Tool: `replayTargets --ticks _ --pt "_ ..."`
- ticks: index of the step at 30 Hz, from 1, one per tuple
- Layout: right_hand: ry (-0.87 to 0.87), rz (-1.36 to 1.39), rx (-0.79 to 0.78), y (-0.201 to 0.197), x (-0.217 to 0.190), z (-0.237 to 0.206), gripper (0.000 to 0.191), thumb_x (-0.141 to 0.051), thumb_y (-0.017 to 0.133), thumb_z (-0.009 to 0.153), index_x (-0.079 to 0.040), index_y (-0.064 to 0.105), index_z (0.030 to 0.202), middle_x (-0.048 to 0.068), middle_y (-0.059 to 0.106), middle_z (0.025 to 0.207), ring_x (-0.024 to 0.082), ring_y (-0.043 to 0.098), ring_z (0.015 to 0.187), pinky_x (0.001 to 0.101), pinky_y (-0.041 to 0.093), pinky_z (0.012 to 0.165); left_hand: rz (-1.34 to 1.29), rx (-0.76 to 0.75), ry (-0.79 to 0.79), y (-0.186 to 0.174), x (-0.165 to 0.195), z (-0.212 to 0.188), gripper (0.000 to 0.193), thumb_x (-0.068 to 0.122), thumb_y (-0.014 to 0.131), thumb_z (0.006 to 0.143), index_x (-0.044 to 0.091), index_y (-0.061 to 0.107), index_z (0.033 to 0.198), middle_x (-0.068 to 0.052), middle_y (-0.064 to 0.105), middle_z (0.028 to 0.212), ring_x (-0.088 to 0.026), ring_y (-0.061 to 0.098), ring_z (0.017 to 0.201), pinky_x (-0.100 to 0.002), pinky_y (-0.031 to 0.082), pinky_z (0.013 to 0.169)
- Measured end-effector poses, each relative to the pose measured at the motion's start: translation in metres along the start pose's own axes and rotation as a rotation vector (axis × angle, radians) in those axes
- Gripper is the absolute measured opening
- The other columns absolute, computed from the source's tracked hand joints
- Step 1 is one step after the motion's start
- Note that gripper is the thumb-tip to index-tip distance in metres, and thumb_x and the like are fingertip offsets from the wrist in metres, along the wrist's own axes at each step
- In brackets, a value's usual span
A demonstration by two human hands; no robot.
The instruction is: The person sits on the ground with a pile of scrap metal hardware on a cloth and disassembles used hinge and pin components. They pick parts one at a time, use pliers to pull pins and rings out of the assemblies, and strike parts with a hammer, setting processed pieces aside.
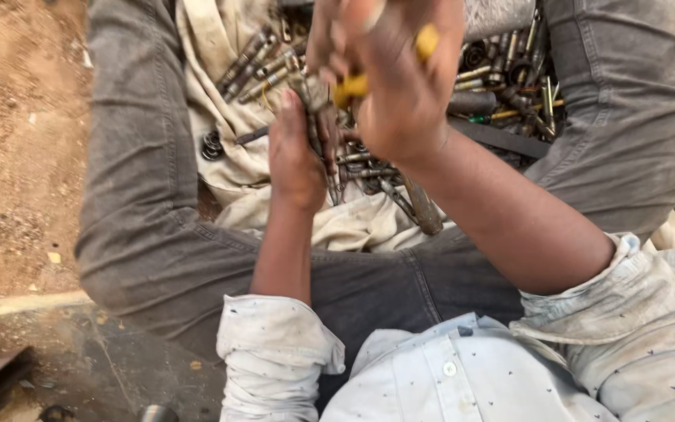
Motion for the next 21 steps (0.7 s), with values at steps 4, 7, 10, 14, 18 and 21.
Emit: replayTargets --ticks 4,7,10,14,18,21 --pt "0.132 0.006 -0.037 -0.015 -0.004 0.000 0.038 -0.041 0.059 0.117 -0.003 0.058 0.111 0.006 0.062 0.103 0.015 0.067 0.090 0.0323 0.060 0.080 -0.074 -0.015 -0.011 -0.004 0.005 0.000 0.055 0.055 0.034 0.112 0.012 0.048 0.082 0.000 0.041 0.062 -0.011 0.038 0.047 -0.046 0.062 0.078" --pt "0.232 -0.251 -0.234 -0.031 -0.027 -0.005 0.038 -0.042 0.061 0.114 -0.005 0.054 0.123 0.003 0.062 0.121 0.011 0.066 0.104 0.0277 0.061 0.092 -0.153 -0.083 0.034 -0.005 0.013 -0.001 0.056 0.057 0.034 0.114 0.013 0.048 0.082 -0.001 0.042 0.063 -0.013 0.041 0.049 -0.048 0.064 0.080" --pt "0.211 -0.336 -0.306 -0.042 -0.056 -0.023 0.040 -0.027 0.071 0.115 -0.004 0.046 0.136 0.003 0.056 0.133 0.012 0.064 0.119 0.0284 0.058 0.106 -0.192 -0.063 0.022 -0.002 0.014 -0.001 0.043 0.049 0.042 0.111 0.012 0.050 0.091 0.000 0.041 0.062 -0.011 0.040 0.050 -0.047 0.064 0.080" --pt "0.257 -0.534 -0.120 -0.050 -0.076 -0.040 0.059 -0.024 0.088 0.094 -0.007 0.047 0.132 0.003 0.055 0.130 0.012 0.069 0.112 0.0263 0.063 0.092 -0.048 -0.019 -0.003 -0.003 0.010 0.004 0.034 0.040 0.050 0.110 0.012 0.051 0.092 0.001 0.042 0.063 -0.011 0.045 0.051 -0.041 0.058 0.071" --pt "0.060 -1.030 -0.210 -0.047 -0.079 -0.045 0.055 -0.019 0.094 0.087 -0.006 0.059 0.127 0.013 0.055 0.132 0.020 0.069 0.104 0.0316 0.064 0.085 0.156 -0.008 -0.009 -0.013 0.003 0.003 0.031 0.037 0.047 0.111 0.012 0.051 0.094 0.001 0.047 0.069 -0.013 0.053 0.060 -0.037 0.059 0.072" --pt "-0.030 -1.205 -0.315 -0.049 -0.073 -0.049 0.061 -0.024 0.095 0.083 -0.004 0.060 0.129 0.018 0.050 0.129 0.028 0.066 0.112 0.0360 0.062 0.094 0.088 -0.065 0.041 -0.018 0.000 0.002 0.038 0.042 0.044 0.113 0.010 0.053 0.095 0.000 0.048 0.071 -0.012 0.050 0.062 -0.037 0.063 0.079"
Point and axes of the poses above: each hand's wrist, its own z-axis towards the middle knuckle, its own y-axis out of the palm, x = y × z, the point moved 2 cm from there along z, towards the middle knuckle
